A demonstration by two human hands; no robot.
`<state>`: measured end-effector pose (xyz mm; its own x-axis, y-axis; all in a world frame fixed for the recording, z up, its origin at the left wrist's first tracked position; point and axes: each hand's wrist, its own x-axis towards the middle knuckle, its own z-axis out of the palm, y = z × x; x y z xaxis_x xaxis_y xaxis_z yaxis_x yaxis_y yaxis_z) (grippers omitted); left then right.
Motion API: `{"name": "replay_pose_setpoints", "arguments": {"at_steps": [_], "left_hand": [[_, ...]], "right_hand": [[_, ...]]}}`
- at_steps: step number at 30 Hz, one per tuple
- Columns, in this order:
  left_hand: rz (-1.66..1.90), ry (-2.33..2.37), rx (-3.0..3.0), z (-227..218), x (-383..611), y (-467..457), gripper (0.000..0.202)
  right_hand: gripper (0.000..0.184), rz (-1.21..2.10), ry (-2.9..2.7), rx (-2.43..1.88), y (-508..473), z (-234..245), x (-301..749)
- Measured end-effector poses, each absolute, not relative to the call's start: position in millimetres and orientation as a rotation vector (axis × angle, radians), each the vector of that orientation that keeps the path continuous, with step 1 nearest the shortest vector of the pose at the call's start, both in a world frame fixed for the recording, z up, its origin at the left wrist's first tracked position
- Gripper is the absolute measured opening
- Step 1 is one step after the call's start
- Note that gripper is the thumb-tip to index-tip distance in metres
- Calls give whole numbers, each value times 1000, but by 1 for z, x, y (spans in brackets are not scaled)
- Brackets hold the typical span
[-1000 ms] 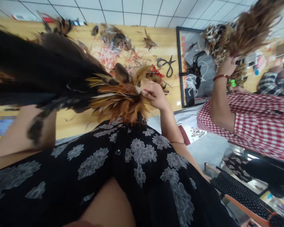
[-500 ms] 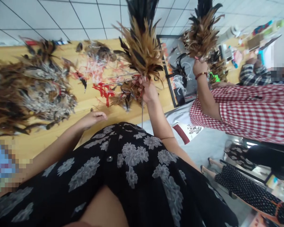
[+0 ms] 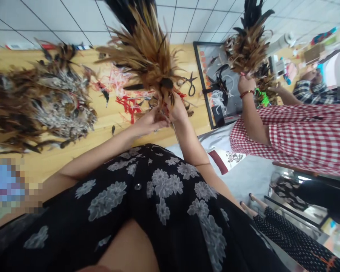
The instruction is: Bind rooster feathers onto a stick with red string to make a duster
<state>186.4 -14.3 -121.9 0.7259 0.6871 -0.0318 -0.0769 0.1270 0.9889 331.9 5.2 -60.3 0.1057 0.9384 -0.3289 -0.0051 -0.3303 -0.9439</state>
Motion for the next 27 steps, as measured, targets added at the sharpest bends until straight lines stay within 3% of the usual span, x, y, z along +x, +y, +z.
{"name": "replay_pose_setpoints", "arguments": {"at_steps": [5, 10, 17, 22, 27], "left_hand": [[537, 899, 1530, -106, 150, -31, 46], [626, 1103, 2184, -92, 103, -32, 29], [548, 1092, 2400, -78, 90, -30, 28], [457, 1013, 2362, -60, 82, -8, 36], [326, 1090, 2411, -40, 71, 26, 38]], "right_hand": [[33, 1163, -1081, -1646, 10, -72, 346], [22, 809, -1495, -2017, 2, -86, 337], [43, 425, -2022, -2215, -12, -78, 312], [46, 547, -2335, -2338, -13, -69, 310], [46, 614, -2521, -2196, -24, -63, 303]]}}
